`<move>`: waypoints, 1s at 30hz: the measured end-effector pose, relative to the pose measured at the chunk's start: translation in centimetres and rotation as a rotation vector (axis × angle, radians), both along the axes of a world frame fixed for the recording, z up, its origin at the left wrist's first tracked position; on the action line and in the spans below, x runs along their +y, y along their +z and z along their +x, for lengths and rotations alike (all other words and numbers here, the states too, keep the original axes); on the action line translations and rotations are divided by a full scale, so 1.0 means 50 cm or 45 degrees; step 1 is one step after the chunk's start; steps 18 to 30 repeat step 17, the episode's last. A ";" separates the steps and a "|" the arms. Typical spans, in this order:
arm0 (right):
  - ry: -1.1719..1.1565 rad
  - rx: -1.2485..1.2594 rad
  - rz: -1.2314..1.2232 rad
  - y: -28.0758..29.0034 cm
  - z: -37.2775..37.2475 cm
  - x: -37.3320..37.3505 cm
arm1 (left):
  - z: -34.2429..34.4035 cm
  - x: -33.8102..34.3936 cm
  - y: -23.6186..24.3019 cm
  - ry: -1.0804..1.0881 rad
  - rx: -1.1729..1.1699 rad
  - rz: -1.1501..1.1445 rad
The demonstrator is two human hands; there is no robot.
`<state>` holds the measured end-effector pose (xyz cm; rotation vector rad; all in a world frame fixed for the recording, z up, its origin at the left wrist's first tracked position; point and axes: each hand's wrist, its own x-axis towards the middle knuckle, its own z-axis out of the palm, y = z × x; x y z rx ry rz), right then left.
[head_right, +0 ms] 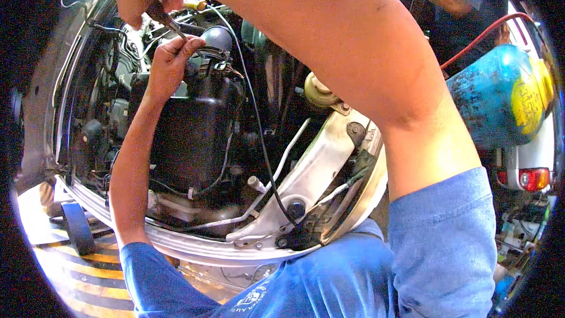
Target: A mechanic and his assistants are working on the engine of a white vehicle, using tools to manipulate components.
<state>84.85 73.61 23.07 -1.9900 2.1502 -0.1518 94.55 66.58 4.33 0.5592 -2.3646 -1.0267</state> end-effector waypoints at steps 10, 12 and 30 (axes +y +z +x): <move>0.650 0.438 0.152 0.000 -0.065 -0.053 | -0.003 0.000 -0.009 -0.027 0.130 -0.038; 0.697 0.387 0.258 -0.007 -0.071 -0.076 | -0.002 0.002 -0.009 -0.027 0.137 -0.011; -0.848 0.300 1.011 0.012 0.053 -0.139 | -0.003 -0.005 -0.004 -0.005 -0.008 -0.089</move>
